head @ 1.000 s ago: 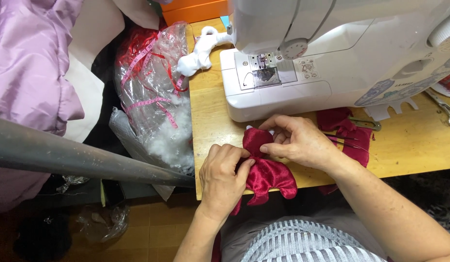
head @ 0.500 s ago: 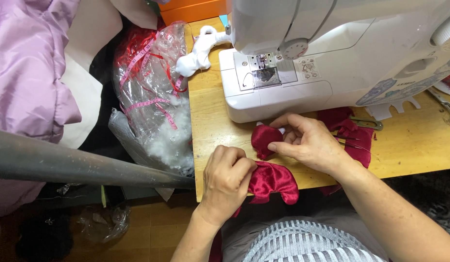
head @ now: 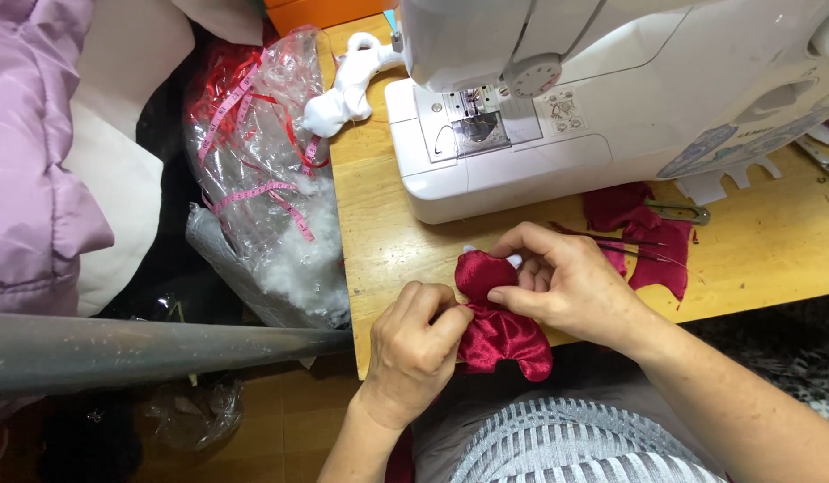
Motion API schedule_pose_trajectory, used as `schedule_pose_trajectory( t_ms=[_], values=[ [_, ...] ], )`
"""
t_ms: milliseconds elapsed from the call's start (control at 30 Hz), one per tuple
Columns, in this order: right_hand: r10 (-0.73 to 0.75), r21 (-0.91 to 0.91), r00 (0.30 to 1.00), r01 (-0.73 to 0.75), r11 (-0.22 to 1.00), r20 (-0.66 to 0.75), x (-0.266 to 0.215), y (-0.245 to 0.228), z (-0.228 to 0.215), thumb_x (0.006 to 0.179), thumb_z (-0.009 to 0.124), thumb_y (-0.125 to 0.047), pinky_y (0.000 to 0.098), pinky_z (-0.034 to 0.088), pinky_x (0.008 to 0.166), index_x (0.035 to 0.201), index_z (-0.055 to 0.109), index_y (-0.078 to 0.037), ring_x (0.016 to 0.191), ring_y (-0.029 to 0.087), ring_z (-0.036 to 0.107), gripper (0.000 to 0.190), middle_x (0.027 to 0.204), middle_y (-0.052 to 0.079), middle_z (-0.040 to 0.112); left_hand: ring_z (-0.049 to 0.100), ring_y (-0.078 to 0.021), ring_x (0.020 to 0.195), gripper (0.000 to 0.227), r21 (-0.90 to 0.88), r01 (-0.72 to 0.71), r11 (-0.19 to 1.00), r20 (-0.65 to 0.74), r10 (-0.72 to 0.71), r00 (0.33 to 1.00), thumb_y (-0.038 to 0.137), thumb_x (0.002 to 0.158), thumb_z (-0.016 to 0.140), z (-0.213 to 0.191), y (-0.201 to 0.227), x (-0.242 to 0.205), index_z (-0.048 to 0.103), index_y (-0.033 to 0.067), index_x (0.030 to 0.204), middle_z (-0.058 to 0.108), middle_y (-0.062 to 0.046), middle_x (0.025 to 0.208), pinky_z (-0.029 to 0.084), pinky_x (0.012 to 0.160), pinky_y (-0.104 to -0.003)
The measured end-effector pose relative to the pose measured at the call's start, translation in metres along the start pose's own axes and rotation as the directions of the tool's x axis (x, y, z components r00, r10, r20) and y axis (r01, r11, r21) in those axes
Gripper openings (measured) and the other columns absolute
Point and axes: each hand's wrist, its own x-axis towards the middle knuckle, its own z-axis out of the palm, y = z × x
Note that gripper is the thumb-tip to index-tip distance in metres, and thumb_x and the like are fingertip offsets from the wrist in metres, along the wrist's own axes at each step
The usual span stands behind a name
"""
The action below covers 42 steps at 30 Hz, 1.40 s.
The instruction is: The person stuffs a red fabric piece with white cotton-like filling by hand. They repeatedly pull small amounts of filling from a nearby plastic bag and push it into the opening of the fabric item, gradually filling it out.
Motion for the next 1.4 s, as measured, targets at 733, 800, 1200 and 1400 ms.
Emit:
schedule_pose_trajectory(
  t_ms=[733, 800, 1200, 1400],
  values=[
    [0.098, -0.065, 0.972, -0.086, 0.994, 0.214, 0.018, -0.007, -0.012, 0.076, 0.088, -0.028, 0.0267, 0.045, 0.056, 0.106, 0.073, -0.019, 0.051, 0.009, 0.053, 0.035, 0.055, -0.002, 0.064, 0.057, -0.0227, 0.079, 0.024, -0.105, 0.409, 0.906, 0.092, -0.401, 0.912, 0.023, 0.078, 0.084, 0.01, -0.006, 0.0, 0.063, 0.0127, 0.081, 0.064, 0.001, 0.081, 0.045, 0.07, -0.036],
    [-0.046, 0.007, 0.982, 0.045, 0.999, 0.184, 0.022, 0.005, -0.01, 0.072, 0.089, -0.021, 0.0347, 0.057, 0.051, 0.108, 0.077, -0.01, 0.054, 0.019, 0.068, 0.039, 0.072, 0.014, 0.071, 0.064, -0.0273, 0.082, 0.023, -0.178, 0.455, 0.873, 0.145, -0.434, 0.889, 0.023, 0.075, 0.088, 0.01, -0.009, -0.001, 0.069, 0.0156, 0.085, 0.061, -0.002, 0.079, 0.052, 0.074, -0.041],
    [-0.308, -0.346, 0.935, 0.352, 0.87, 0.178, 0.008, 0.011, -0.007, 0.07, 0.091, -0.036, 0.0534, 0.057, 0.083, 0.117, 0.069, -0.019, 0.103, 0.039, 0.068, 0.056, 0.103, 0.01, 0.068, 0.064, -0.0351, 0.089, 0.024, -0.21, 0.553, 0.807, 0.161, -0.529, 0.833, 0.022, 0.076, 0.087, -0.015, -0.017, 0.004, 0.072, 0.0097, 0.09, 0.064, -0.011, 0.084, 0.053, 0.079, -0.044],
    [-0.273, -0.354, 0.94, 0.331, 0.875, 0.204, 0.009, 0.005, -0.009, 0.07, 0.091, -0.039, 0.0516, 0.057, 0.085, 0.118, 0.066, -0.02, 0.104, 0.037, 0.068, 0.057, 0.105, 0.009, 0.068, 0.062, -0.0336, 0.092, 0.019, -0.083, 0.596, 0.799, 0.32, -0.545, 0.775, 0.022, 0.079, 0.084, -0.023, -0.019, -0.003, 0.073, 0.0091, 0.086, 0.062, -0.01, 0.086, 0.052, 0.081, -0.044]
  ],
)
